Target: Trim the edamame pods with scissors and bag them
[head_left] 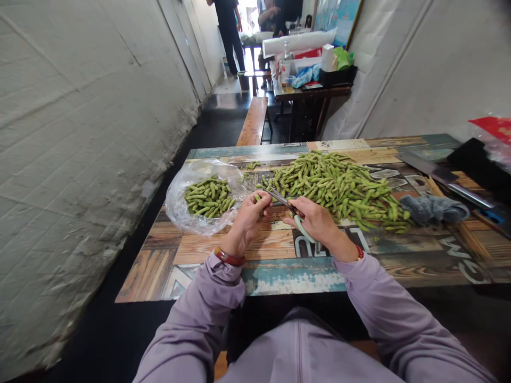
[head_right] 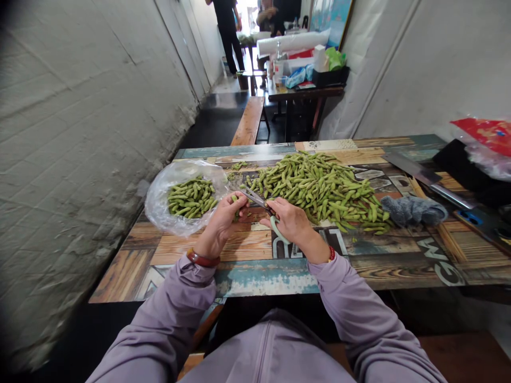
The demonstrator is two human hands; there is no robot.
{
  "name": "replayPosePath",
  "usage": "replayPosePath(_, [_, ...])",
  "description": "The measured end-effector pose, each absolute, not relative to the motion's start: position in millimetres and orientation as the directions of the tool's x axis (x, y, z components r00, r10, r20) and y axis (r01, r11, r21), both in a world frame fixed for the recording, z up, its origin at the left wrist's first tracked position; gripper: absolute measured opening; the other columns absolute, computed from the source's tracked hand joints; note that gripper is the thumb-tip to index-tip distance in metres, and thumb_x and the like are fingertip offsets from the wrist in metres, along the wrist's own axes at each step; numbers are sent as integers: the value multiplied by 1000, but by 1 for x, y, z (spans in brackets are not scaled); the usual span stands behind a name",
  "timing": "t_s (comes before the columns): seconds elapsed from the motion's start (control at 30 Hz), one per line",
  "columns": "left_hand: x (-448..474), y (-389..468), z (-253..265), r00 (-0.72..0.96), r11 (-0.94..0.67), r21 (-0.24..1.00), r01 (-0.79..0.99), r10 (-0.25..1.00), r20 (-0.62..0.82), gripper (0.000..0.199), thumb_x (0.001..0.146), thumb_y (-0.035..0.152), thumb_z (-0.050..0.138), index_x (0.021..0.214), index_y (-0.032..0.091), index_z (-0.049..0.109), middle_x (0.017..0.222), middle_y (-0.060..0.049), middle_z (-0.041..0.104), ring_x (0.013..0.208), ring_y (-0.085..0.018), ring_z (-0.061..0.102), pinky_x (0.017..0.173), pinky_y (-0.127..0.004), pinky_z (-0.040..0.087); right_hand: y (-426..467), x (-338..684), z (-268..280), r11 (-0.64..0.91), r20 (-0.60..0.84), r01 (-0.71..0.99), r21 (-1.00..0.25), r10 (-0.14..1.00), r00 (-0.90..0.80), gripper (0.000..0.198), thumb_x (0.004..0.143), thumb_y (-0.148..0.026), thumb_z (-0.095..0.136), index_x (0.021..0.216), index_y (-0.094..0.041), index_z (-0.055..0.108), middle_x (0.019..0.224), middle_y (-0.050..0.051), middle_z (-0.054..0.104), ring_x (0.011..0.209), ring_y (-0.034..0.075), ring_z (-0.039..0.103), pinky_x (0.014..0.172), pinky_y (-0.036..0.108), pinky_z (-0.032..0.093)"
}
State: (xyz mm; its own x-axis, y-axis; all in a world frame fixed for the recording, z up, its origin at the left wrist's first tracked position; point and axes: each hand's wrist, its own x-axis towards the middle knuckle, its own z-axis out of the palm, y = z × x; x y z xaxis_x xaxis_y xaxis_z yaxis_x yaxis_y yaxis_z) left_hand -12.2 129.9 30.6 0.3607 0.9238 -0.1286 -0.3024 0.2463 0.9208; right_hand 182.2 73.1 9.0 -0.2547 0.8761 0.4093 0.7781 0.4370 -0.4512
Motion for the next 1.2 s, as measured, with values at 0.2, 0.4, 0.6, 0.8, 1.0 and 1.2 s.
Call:
replayPosePath(0.2, [-11,129,32,325,306,894,-328,925,-197,33,71,35,78,80,18,51,62,7,50,45,-3,42,41,-15,28,70,179,10,441,386,798,-412,877,-285,34,88,-39,70,115,-21,64,99,8,68,81,22,66,67,30,50])
replayPosePath(0.4, [-12,131,34,348,346,870,-353,911,-221,31,75,35,75,81,15,53,75,1,61,53,-5,53,47,-16,42,75,187,9,409,449,771,-488,875,-181,35,88,-41,69,116,-21,65,101,10,68,93,26,67,81,35,53])
replayPosePath(0.6, [-12,134,31,403,380,872,-308,883,-242,36,65,24,81,86,17,54,72,1,63,53,-7,54,47,-16,41,86,206,18,292,523,676,-676,837,162,30,89,-41,65,111,-21,68,89,6,69,89,24,67,86,38,52])
replayPosePath(0.8, [12,135,18,381,-37,990,138,924,-18,19,78,33,71,78,16,65,56,4,50,49,-7,39,47,-20,27,89,207,17,292,487,577,-763,846,216,35,87,-46,65,109,-20,69,86,5,69,81,21,66,78,34,53])
replayPosePath(1.0, [41,132,9,439,-395,748,534,885,154,4,72,20,73,72,19,69,65,-3,61,62,-16,50,61,-25,32,89,201,17,330,524,624,-708,838,151,33,88,-46,63,107,-21,70,86,6,69,83,23,66,82,36,53])
replayPosePath(1.2, [41,130,7,452,-403,804,437,871,191,12,68,14,72,65,20,62,64,-2,57,65,-16,49,62,-24,32,88,199,19,345,525,635,-691,843,114,34,90,-47,62,109,-20,69,87,7,70,85,24,65,85,39,52])
